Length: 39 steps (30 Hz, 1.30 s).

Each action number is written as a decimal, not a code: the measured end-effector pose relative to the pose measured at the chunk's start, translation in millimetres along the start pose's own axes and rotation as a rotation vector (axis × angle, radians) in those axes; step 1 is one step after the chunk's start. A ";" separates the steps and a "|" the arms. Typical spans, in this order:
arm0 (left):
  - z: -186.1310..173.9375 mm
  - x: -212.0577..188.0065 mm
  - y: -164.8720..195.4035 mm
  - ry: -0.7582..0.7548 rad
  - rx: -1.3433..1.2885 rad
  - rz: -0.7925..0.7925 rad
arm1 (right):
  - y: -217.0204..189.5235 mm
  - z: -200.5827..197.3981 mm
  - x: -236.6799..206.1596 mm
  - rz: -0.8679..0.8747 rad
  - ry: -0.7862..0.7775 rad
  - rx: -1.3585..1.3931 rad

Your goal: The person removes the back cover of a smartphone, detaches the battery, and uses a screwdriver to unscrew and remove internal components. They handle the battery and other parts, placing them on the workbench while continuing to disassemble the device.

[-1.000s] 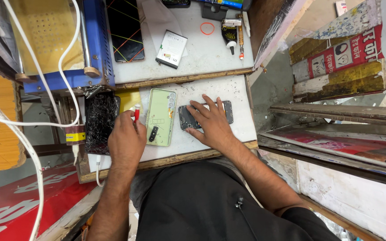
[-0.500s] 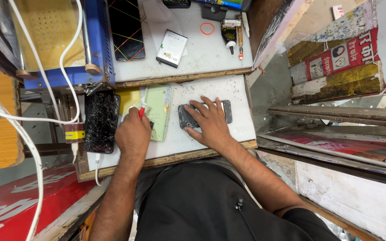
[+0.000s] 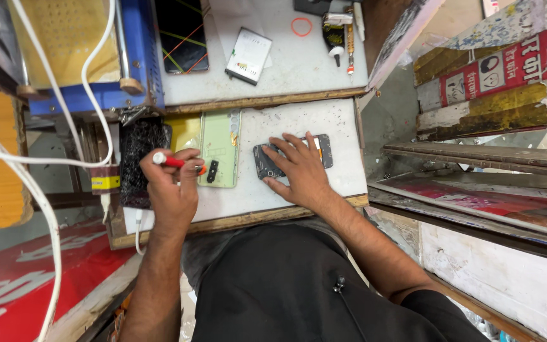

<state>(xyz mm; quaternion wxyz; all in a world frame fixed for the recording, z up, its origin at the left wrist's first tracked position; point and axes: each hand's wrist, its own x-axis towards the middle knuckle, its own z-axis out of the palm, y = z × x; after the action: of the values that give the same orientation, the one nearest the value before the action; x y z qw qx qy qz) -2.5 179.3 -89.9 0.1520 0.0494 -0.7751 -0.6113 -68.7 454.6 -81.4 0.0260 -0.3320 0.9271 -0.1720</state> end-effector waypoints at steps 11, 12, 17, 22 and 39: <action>7.3 -9.8 -11.0 -0.085 0.210 0.111 | -5.6 0.6 -0.8 0.006 0.016 -0.010; 7.2 -10.7 -11.7 -0.075 0.214 0.111 | -5.1 1.1 -1.2 0.006 0.017 -0.013; 10.2 -10.9 -14.5 -0.042 0.239 0.139 | -4.0 3.2 -1.8 0.010 0.005 -0.020; 12.7 -12.5 -10.0 -0.054 0.244 0.152 | -4.5 2.4 -5.8 0.010 0.014 -0.012; 24.2 -17.7 4.0 0.022 -0.187 -0.124 | -43.3 9.2 14.5 -0.039 0.129 0.256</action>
<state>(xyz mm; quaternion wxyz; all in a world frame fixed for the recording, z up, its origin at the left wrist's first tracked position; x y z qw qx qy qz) 7.5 207.5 -94.2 0.1264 0.0895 -0.7084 -0.6886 -52.2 411.6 -74.5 0.0050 -0.3321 0.8908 -0.3101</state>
